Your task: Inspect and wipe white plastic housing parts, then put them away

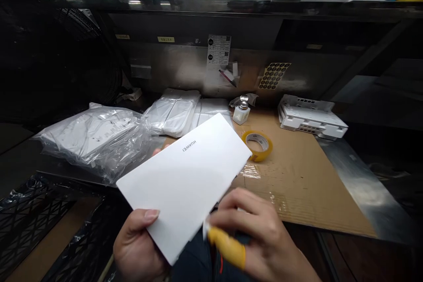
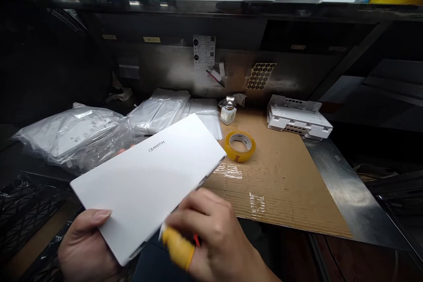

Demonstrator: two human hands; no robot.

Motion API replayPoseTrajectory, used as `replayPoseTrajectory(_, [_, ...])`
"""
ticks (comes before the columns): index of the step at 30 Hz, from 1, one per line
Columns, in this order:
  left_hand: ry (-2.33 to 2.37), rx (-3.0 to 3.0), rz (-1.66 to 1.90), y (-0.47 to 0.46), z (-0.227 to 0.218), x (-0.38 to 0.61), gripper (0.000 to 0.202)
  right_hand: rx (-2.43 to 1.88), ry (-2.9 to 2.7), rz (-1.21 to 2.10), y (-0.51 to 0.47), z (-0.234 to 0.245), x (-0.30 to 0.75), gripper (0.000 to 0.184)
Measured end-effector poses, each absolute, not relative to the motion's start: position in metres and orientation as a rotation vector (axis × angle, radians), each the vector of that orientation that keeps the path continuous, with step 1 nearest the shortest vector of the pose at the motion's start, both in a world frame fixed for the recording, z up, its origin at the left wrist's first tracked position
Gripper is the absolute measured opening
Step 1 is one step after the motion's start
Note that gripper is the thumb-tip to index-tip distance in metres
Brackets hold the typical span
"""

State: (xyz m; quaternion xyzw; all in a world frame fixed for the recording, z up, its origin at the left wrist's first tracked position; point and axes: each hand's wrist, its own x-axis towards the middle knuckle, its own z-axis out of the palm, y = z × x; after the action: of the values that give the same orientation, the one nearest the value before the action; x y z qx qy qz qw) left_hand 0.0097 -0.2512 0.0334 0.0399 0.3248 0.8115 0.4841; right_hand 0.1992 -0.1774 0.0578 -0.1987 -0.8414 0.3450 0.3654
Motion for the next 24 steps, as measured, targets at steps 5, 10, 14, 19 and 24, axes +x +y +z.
replayPoseTrajectory(5, [0.748,0.019,1.967,-0.242,0.042,0.004,0.077,-0.53,-1.805,1.472,-0.171,0.049,0.236,0.018])
replayPoseTrajectory(10, [0.814,-0.118,1.963,-0.238,0.045,-0.004,0.068,-0.456,-1.555,1.381,-0.155,0.013,0.264,0.017])
replayPoseTrajectory(14, [0.878,-0.159,1.971,-0.235,0.047,-0.004,0.06,-0.684,-1.427,1.337,-0.167,0.008,0.259,0.024])
replayPoseTrajectory(19, [0.84,-0.109,1.941,-0.238,0.046,-0.002,0.064,-0.563,-1.456,1.44,-0.175,0.016,0.238,0.014])
replayPoseTrajectory(24, [0.777,-0.049,1.944,-0.24,0.045,0.002,0.079,-0.391,-1.695,1.365,-0.167,-0.002,0.219,0.017])
